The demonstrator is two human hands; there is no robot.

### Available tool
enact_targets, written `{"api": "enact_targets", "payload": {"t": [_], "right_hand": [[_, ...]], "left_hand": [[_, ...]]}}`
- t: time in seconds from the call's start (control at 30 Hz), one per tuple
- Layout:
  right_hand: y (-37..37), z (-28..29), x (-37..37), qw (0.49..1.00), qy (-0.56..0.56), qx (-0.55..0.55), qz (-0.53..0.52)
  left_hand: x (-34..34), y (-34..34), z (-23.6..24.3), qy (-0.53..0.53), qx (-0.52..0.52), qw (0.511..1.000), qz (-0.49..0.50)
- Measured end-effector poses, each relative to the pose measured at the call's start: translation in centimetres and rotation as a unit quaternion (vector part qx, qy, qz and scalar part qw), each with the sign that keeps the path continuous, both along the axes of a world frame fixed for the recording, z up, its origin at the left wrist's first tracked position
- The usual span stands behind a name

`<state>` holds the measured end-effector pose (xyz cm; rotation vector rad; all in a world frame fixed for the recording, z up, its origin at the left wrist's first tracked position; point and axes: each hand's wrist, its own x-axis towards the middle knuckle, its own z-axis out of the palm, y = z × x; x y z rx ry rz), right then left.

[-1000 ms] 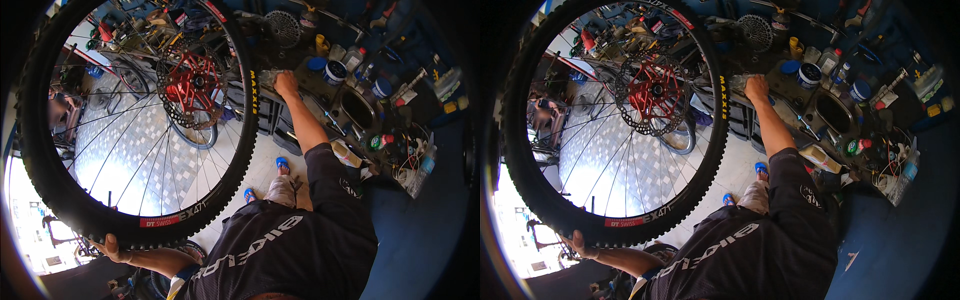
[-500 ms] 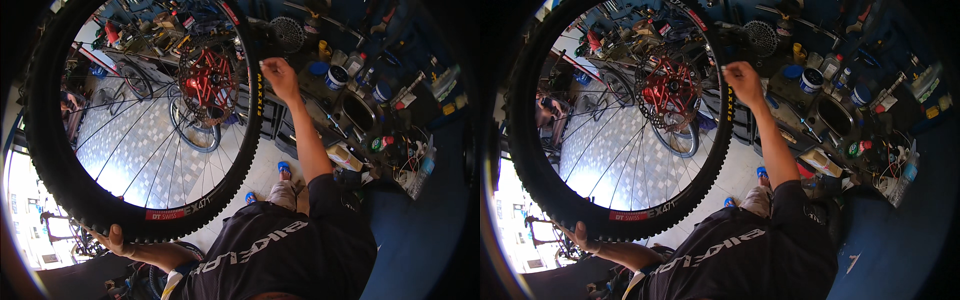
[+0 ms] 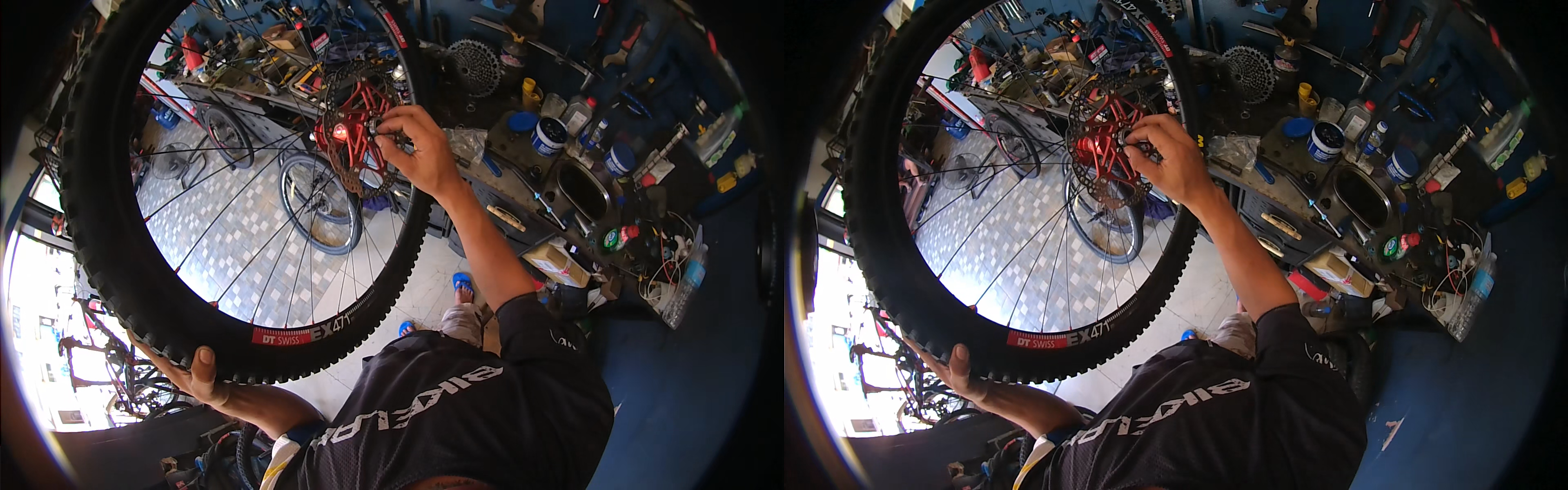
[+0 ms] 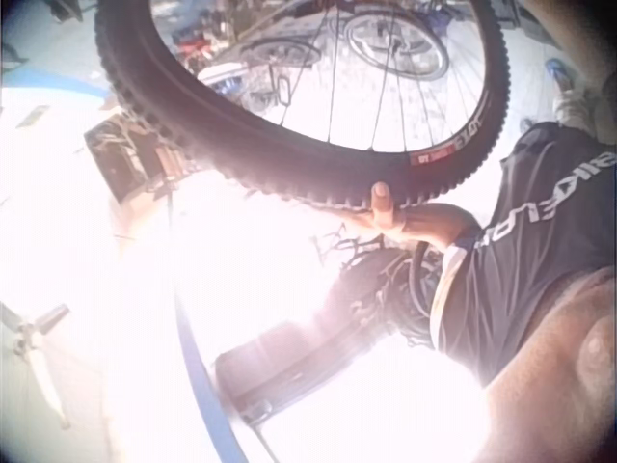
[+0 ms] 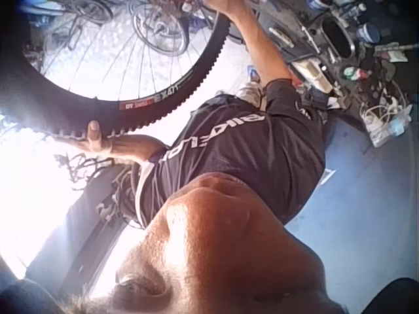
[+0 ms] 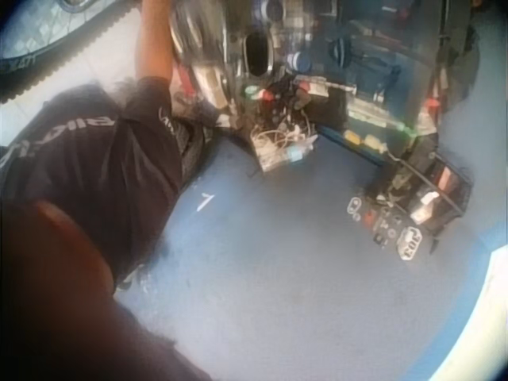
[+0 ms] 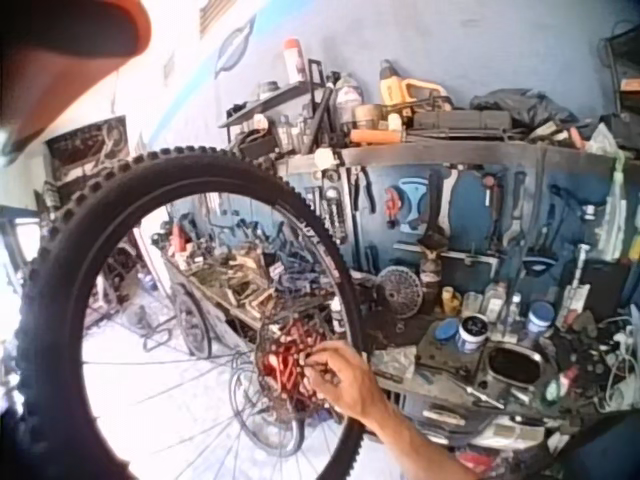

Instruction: The person works on a bicycle wheel, using a screwdriver to adjust the hub and a cloth to wipe a small part. They then use a hammer to tap the rim and handle a small cylindrical component with a screwdriver.

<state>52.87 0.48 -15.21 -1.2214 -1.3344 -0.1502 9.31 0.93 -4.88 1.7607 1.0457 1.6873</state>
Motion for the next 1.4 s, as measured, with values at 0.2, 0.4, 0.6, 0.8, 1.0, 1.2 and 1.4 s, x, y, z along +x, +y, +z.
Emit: {"api": "enact_targets", "payload": {"t": [0.2,0.4,0.6,0.8,1.0,1.2,1.4], "right_hand": [[-0.8,0.5,-0.1,0.997,0.072,-0.01,0.032],[-1.6,1.5,1.0,1.0,-0.025,0.006,-0.01],[-1.9,1.3,1.4,0.998,-0.054,0.007,-0.034],[-1.6,1.3,1.4,0.997,-0.068,0.013,-0.043],[-1.5,0.9,1.3,0.995,-0.074,0.03,-0.058],[-1.5,1.2,1.4,0.994,-0.078,-0.002,-0.074],[-2.6,1.3,1.1,0.99,-0.096,-0.031,-0.103]], "left_hand": [[0.7,-0.5,0.2,-0.008,-0.007,1.0,0.007],[0.1,-0.8,0.3,0.008,0.018,1.0,0.014],[0.3,-1.0,0.1,-0.031,-0.001,0.999,-0.035],[-0.6,-0.7,0.0,-0.014,0.009,0.996,-0.084],[-1.8,0.1,-0.8,-0.012,-0.005,0.993,-0.116],[-0.6,-0.2,-0.4,-0.02,-0.032,0.994,-0.106],[-1.7,0.2,-1.9,-0.043,-0.022,0.991,-0.126]]}}
